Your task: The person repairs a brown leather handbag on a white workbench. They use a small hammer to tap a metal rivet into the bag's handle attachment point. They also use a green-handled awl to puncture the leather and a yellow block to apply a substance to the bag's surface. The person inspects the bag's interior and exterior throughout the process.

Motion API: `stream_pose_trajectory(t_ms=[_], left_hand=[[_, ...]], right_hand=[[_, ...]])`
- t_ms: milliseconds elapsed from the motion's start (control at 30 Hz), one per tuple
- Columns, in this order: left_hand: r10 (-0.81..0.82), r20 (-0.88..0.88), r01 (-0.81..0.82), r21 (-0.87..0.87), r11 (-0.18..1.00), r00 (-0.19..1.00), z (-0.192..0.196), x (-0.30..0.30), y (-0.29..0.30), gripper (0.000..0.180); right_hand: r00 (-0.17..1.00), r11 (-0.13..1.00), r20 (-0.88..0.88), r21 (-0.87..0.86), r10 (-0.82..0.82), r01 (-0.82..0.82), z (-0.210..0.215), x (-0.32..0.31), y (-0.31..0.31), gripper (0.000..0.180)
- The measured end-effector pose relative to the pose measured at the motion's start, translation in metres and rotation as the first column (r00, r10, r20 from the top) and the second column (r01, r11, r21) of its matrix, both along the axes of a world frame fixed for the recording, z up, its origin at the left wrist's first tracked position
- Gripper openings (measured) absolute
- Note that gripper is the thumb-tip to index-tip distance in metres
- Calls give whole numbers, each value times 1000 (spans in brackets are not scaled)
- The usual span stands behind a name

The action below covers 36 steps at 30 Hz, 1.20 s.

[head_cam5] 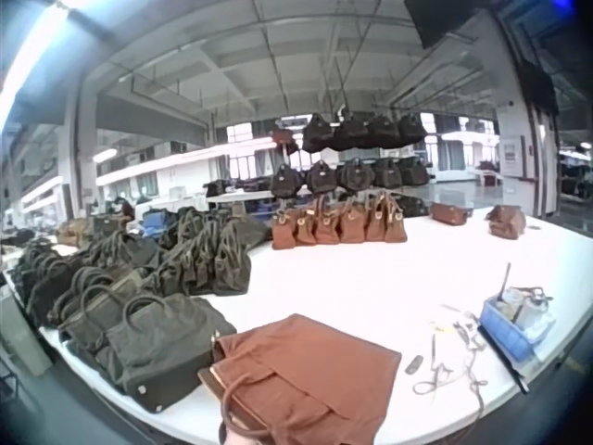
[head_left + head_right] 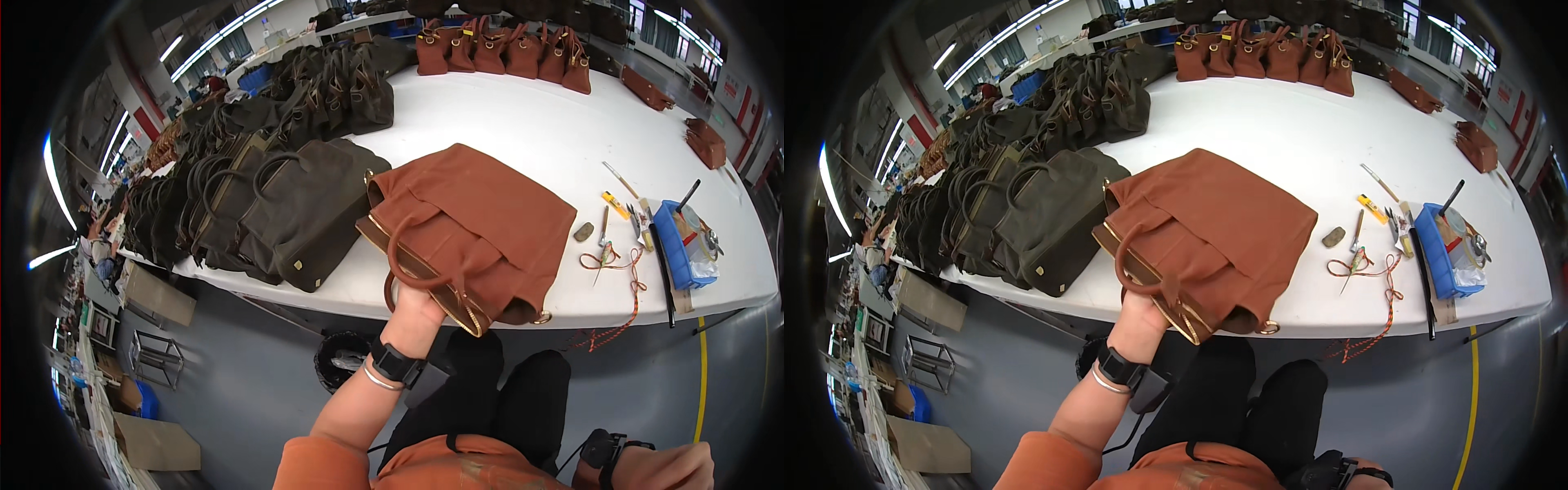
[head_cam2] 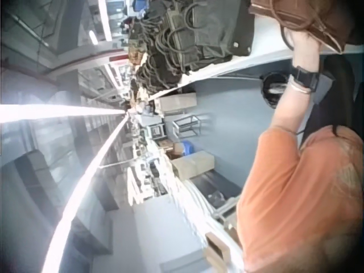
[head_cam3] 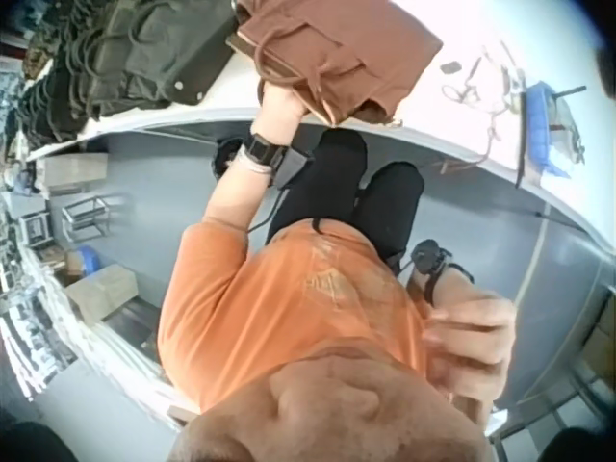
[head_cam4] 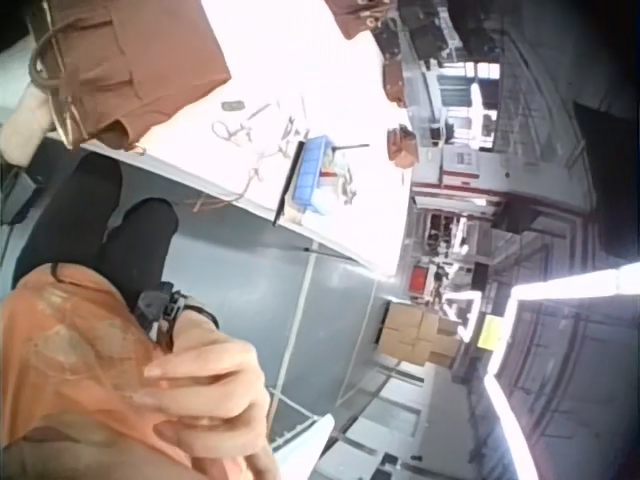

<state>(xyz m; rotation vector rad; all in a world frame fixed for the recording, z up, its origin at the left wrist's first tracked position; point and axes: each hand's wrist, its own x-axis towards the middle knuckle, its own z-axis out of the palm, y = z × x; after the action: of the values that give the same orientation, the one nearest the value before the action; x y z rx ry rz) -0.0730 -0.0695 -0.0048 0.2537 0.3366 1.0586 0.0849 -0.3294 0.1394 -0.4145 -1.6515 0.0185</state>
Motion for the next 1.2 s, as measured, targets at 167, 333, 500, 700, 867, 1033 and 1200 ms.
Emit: stream_pose_trajectory(t_ms=[167,333,500,700,867,1033,1200], left_hand=[[8,-329,27,102,994,944,-15,-8,-18,46],[-101,-628,318,243,916,772,-5,-20,-42,49],[-179,-672,479,291,828,718,-12,-34,-60,43],[-321,-581,556,286,780,748,-17,-32,-62,53],[-354,-620,626,295,722,700,-18,-33,-62,54],[-120,-960,929,209,305,255,10,-51,-50,41],[166,-854,787,519,333,493,63,-64,-41,19]], right_hand=[[995,995,-97,99,12,-2,-10,-8,12,38],[990,993,127,-90,-66,78,-12,11,19,58],[873,697,252,-526,-418,487,-68,3,102,30],[721,704,680,-448,-131,551,-97,10,148,38],[815,656,538,-540,-214,528,-106,28,161,37],[901,561,15,-778,-434,284,-117,34,183,21],[856,471,73,-810,-512,351,-127,47,196,37]])
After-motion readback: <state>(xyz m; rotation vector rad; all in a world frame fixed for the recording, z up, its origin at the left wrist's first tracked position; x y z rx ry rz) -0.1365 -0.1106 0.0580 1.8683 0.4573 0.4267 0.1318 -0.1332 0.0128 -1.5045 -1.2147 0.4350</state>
